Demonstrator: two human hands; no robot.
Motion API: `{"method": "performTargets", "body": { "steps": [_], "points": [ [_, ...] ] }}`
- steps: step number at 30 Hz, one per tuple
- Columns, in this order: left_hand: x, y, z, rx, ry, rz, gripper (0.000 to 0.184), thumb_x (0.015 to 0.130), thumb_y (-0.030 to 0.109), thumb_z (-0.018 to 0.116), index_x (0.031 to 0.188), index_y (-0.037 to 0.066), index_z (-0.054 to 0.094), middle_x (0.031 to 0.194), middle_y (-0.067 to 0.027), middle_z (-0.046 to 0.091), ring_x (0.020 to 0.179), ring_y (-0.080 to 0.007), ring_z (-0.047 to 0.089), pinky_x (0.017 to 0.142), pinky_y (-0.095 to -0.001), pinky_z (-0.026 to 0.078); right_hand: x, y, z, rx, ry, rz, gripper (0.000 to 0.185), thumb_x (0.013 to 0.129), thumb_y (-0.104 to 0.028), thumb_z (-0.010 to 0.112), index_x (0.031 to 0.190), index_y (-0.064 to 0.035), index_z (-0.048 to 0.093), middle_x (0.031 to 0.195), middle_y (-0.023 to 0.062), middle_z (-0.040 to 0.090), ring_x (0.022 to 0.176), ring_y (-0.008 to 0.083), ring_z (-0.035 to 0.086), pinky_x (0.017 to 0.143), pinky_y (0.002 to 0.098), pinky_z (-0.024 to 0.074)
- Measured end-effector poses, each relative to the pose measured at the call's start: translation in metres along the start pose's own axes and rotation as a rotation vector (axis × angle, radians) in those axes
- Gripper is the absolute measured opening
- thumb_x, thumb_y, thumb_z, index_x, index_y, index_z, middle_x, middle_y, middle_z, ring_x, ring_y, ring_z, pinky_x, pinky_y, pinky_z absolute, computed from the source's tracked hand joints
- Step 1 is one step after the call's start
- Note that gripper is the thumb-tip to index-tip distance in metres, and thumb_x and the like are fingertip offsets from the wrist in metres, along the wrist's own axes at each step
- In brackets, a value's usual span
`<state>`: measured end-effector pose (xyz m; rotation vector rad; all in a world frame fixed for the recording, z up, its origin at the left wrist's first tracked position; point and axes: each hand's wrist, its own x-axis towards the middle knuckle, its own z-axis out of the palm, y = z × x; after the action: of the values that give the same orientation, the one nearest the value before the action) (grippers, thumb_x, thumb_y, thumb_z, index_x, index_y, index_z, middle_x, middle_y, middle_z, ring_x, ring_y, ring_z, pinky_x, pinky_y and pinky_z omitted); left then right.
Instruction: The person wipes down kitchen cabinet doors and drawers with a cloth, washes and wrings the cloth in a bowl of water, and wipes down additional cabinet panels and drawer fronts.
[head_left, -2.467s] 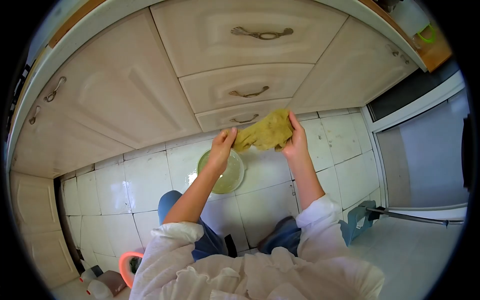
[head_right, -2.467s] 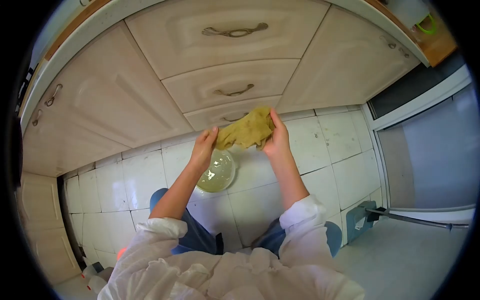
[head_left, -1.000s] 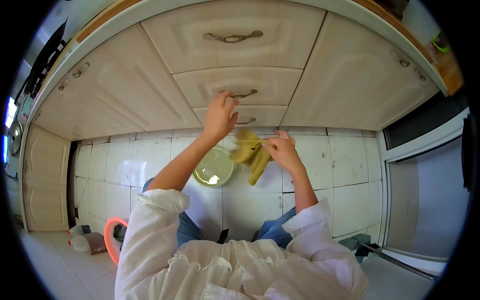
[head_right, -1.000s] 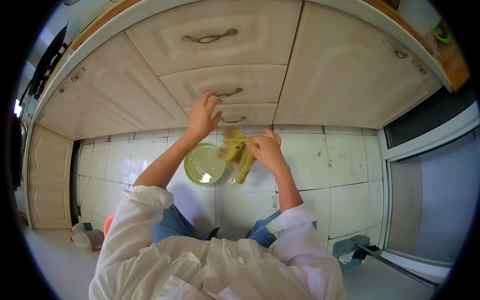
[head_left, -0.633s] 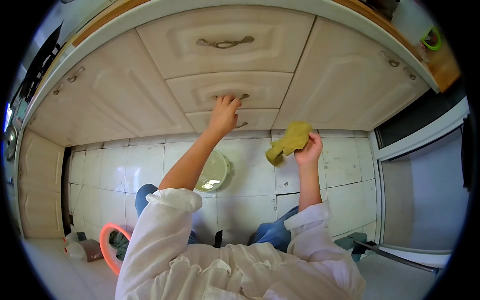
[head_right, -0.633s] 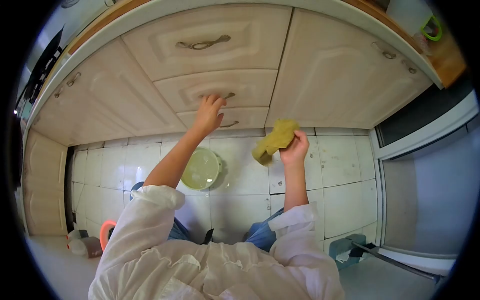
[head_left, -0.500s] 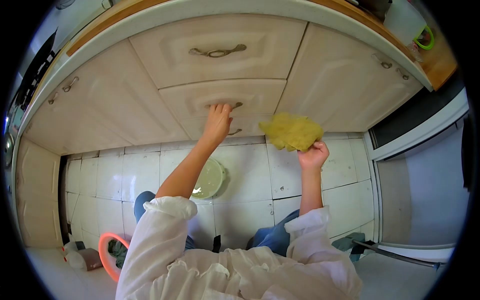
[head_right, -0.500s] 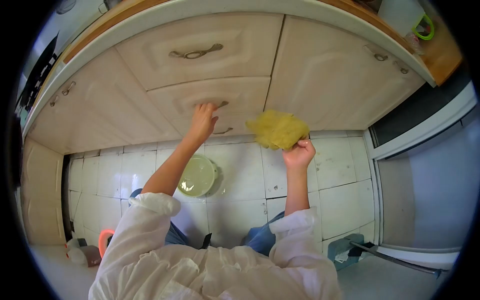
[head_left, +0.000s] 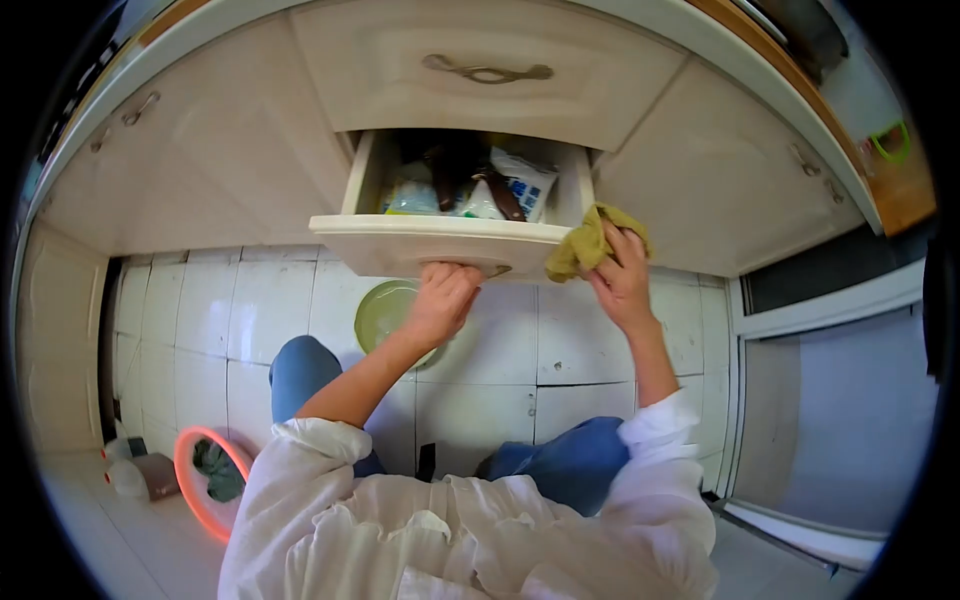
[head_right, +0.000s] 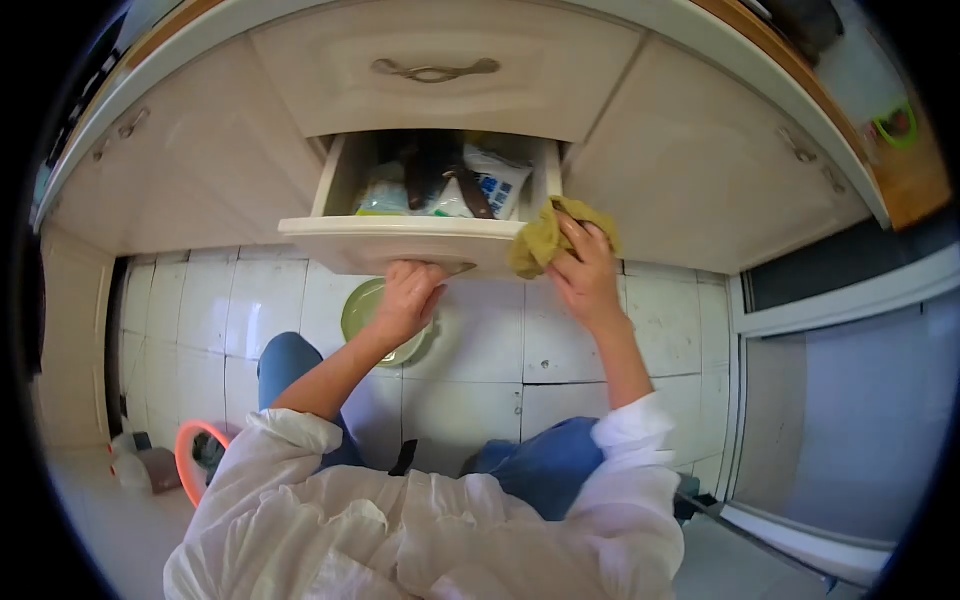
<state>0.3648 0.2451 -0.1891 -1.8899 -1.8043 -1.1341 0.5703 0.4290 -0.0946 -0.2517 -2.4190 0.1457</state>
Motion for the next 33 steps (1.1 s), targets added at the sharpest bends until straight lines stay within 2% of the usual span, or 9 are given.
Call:
{"method": "performTargets", "body": {
  "steps": [5,10,13,17,19,23,28,30,33],
  "points": [
    [-0.005,-0.005,-0.001,-0.139,-0.044,-0.033,0.029,0.072,0.000,0.065,0.098,0.008,0.056,0.097,-0.0076,0.059,0.091,-0.0262,0.054,0.081,-0.0408,0.038,0.042,-0.017,0.015,-0.159,-0.108,-0.306,0.023,0.068,-0.013,0.063,0.090,-0.0070,0.064,0.125,0.0128,0.055,0.110,0.0308,0.053,0.087,0.0418,0.0440],
    [-0.022,-0.010,0.002,-0.039,-0.030,-0.026,0.034,0.074,0.002,0.060,0.108,0.004,0.057,0.110,-0.0142,0.058,0.106,-0.0300,0.053,0.095,-0.0434,0.036,0.127,-0.132,0.109,0.051,-0.207,-0.500,0.024,0.072,-0.014,0.059,0.096,-0.0105,0.063,0.127,0.0109,0.053,0.110,0.0275,0.054,0.087,0.0380,0.0461],
    [-0.031,-0.009,0.007,-0.251,-0.176,-0.215,0.036,0.079,0.004,0.055,0.115,0.002,0.055,0.118,-0.0189,0.055,0.114,-0.0350,0.049,0.100,-0.0455,0.035,0.171,-0.193,0.154,0.005,-0.309,-0.607,0.031,0.071,-0.015,0.061,0.102,-0.0125,0.060,0.127,0.0089,0.052,0.109,0.0265,0.053,0.085,0.0371,0.0475],
    [-0.034,-0.025,0.015,-0.132,-0.125,-0.166,0.037,0.080,0.005,0.055,0.116,0.003,0.054,0.115,-0.0183,0.056,0.109,-0.0361,0.051,0.095,-0.0432,0.040,0.156,-0.174,0.148,0.080,-0.258,-0.650,0.033,0.068,-0.015,0.064,0.101,-0.0127,0.061,0.128,0.0067,0.052,0.107,0.0262,0.054,0.083,0.0373,0.0477],
    [-0.033,-0.026,0.010,-0.026,-0.034,-0.064,0.036,0.079,0.004,0.054,0.115,0.004,0.055,0.115,-0.0169,0.056,0.107,-0.0342,0.053,0.093,-0.0430,0.041,0.133,-0.149,0.118,0.014,-0.232,-0.499,0.029,0.066,-0.014,0.064,0.095,-0.0117,0.062,0.127,0.0053,0.054,0.107,0.0260,0.055,0.083,0.0371,0.0476],
    [-0.018,-0.022,-0.015,-0.085,-0.207,0.029,0.032,0.070,0.001,0.057,0.102,0.005,0.060,0.112,-0.0094,0.059,0.102,-0.0282,0.055,0.093,-0.0403,0.041,0.073,-0.076,0.056,-0.195,-0.231,-0.382,0.020,0.069,-0.013,0.059,0.089,-0.0098,0.064,0.124,0.0075,0.056,0.113,0.0284,0.053,0.091,0.0383,0.0443],
    [-0.013,-0.018,-0.031,-0.168,-0.117,0.113,0.032,0.064,-0.004,0.058,0.095,0.006,0.060,0.110,-0.0073,0.060,0.099,-0.0270,0.056,0.093,-0.0380,0.040,0.005,-0.023,-0.003,-0.313,-0.189,-0.213,0.024,0.076,-0.004,0.058,0.099,-0.0067,0.065,0.125,0.0146,0.055,0.119,0.0324,0.049,0.099,0.0409,0.0387],
    [-0.013,-0.014,-0.044,-0.285,-0.107,0.083,0.030,0.066,-0.007,0.057,0.094,0.005,0.060,0.111,-0.0100,0.060,0.101,-0.0300,0.054,0.093,-0.0383,0.040,-0.011,-0.033,-0.008,0.170,0.024,0.421,0.030,0.085,-0.001,0.053,0.112,-0.0068,0.064,0.128,0.0151,0.053,0.122,0.0342,0.046,0.104,0.0392,0.0340],
    [-0.024,-0.002,-0.057,-0.521,0.116,-0.228,0.023,0.077,-0.007,0.056,0.097,0.003,0.059,0.116,-0.0105,0.058,0.108,-0.0266,0.053,0.096,-0.0360,0.040,-0.003,-0.080,0.020,0.148,0.195,0.380,0.032,0.091,-0.004,0.048,0.120,-0.0057,0.060,0.133,0.0169,0.049,0.125,0.0333,0.043,0.105,0.0367,0.0312]
  ]
}}
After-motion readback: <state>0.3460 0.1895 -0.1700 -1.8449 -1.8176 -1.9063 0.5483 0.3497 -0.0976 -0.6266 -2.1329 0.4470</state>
